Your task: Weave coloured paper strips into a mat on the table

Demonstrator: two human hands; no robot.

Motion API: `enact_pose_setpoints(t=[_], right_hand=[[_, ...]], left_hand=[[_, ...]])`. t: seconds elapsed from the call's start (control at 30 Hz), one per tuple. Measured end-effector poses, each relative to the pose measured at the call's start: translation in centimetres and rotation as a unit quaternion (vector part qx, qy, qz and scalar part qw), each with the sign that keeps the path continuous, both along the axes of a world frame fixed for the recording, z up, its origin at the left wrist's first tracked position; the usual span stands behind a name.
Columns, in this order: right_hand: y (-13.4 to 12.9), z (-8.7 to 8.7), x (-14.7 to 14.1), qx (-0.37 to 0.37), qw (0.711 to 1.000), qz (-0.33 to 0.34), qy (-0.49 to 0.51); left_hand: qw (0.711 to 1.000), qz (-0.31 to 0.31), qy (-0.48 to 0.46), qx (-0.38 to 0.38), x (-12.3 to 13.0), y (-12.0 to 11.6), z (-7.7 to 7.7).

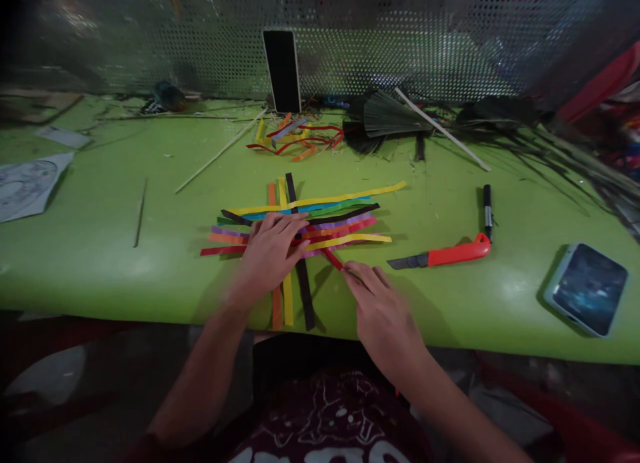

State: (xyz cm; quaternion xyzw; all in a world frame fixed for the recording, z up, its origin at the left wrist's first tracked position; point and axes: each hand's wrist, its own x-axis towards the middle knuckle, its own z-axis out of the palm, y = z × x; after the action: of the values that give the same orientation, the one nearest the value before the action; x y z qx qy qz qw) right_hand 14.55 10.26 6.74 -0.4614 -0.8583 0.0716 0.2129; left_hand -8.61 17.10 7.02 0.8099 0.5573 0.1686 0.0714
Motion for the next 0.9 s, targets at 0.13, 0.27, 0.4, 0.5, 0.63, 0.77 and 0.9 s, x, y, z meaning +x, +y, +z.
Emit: enact_pose_setpoints(t=[0.13, 0.27, 0.4, 0.5, 0.63, 0.77, 0.9], right_hand=[[0.0, 0.2, -0.4, 0.010, 1.000, -0.001, -0.003], [0.2, -0.1, -0.8, 0.034, 0.999, -0.029, -0.011], [0.2, -0.3, -1.1, 0.061, 0.996, -0.043, -0.038], [0.1, -0.3, -1.3, 0.060, 0.995, -0.056, -0.050], [0.0, -0.3, -1.4, 0.048, 0.996, -0.068, -0.041], [-0.1, -0.5, -1.3, 0.040, 0.996, -0.077, -0.026], [-0.1, -0.7, -1.2, 0.043, 0.996, -0.077, -0.020]], left_hand=[[1.000, 0.001, -0.004, -0.002, 0.0, 0.1, -0.1], [1.000, 0.004, -0.010, -0.007, 0.0, 0.1, -0.1], [1.000, 0.005, -0.016, -0.011, -0.1, 0.1, -0.2], [1.000, 0.003, -0.021, -0.011, -0.2, 0.1, -0.2], [1.000, -0.001, -0.020, -0.010, -0.3, 0.0, -0.2], [1.000, -0.005, -0.022, -0.009, -0.3, 0.1, -0.2], [1.000, -0.004, -0.024, -0.009, -0.4, 0.0, -0.2]])
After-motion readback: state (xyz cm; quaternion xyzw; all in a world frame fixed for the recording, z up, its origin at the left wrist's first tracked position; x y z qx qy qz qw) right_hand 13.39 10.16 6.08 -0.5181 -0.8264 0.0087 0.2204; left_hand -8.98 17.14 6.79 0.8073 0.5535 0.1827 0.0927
